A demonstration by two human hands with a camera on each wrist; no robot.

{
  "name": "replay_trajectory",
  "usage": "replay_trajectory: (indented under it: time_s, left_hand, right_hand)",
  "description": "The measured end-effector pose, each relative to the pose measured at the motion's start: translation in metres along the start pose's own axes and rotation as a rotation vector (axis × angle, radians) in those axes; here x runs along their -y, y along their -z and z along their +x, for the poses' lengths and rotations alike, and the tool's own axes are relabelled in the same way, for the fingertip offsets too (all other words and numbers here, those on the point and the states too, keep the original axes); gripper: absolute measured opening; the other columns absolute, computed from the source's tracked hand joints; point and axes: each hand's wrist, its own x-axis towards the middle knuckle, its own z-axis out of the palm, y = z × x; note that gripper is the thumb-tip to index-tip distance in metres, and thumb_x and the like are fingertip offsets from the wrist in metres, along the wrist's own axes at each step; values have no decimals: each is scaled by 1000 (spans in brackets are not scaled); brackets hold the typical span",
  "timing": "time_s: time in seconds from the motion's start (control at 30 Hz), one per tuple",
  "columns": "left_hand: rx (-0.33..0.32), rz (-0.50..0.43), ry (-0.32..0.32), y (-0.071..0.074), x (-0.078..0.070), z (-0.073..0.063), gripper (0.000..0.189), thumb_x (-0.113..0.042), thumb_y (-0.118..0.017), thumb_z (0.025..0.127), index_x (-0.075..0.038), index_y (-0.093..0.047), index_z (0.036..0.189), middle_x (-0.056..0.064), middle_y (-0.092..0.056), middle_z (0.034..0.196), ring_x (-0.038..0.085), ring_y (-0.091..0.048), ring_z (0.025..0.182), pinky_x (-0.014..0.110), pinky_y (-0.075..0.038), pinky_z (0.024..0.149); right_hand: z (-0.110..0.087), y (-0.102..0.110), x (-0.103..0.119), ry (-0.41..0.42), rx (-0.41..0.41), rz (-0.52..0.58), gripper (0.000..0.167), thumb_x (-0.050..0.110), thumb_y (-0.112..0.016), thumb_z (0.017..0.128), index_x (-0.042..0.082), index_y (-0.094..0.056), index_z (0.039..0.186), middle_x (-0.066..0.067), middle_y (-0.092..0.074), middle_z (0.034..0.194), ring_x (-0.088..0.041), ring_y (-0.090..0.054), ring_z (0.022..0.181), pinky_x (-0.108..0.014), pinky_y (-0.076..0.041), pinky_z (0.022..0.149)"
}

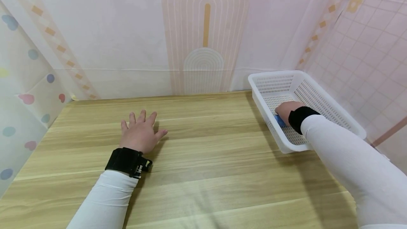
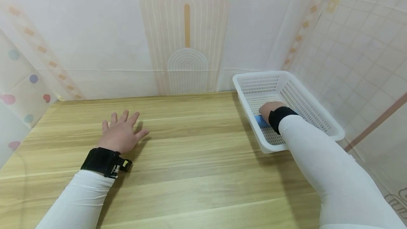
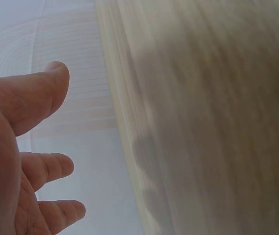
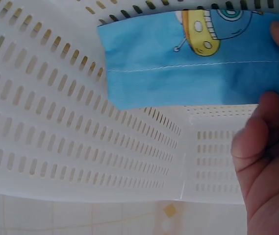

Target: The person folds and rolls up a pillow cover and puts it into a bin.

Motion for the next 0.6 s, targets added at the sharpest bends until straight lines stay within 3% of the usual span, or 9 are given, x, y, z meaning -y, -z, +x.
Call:
replay_trajectory:
  time_s: [0.4,0.6]
  left_hand:
    - [6,-9,2,3,-1,-2,85,-61,-51,105,-10,-24,168,32,-10,172,64,2,154,82,0,118]
    - [12,-8,1,3,-1,-2,86,-61,-51,105,-11,-22,168,32,-10,172,64,3,154,82,1,119]
  right_hand:
    - [-2,2,0,30,7,-80,11,0,-67,94,10,-63,93,-7,-67,88,-23,-59,80,-48,-56,84]
    - [-9,7,-2,9,-8,-15,6,2,-63,97,7,-63,100,-8,-67,91,-25,-58,81,-48,-53,82]
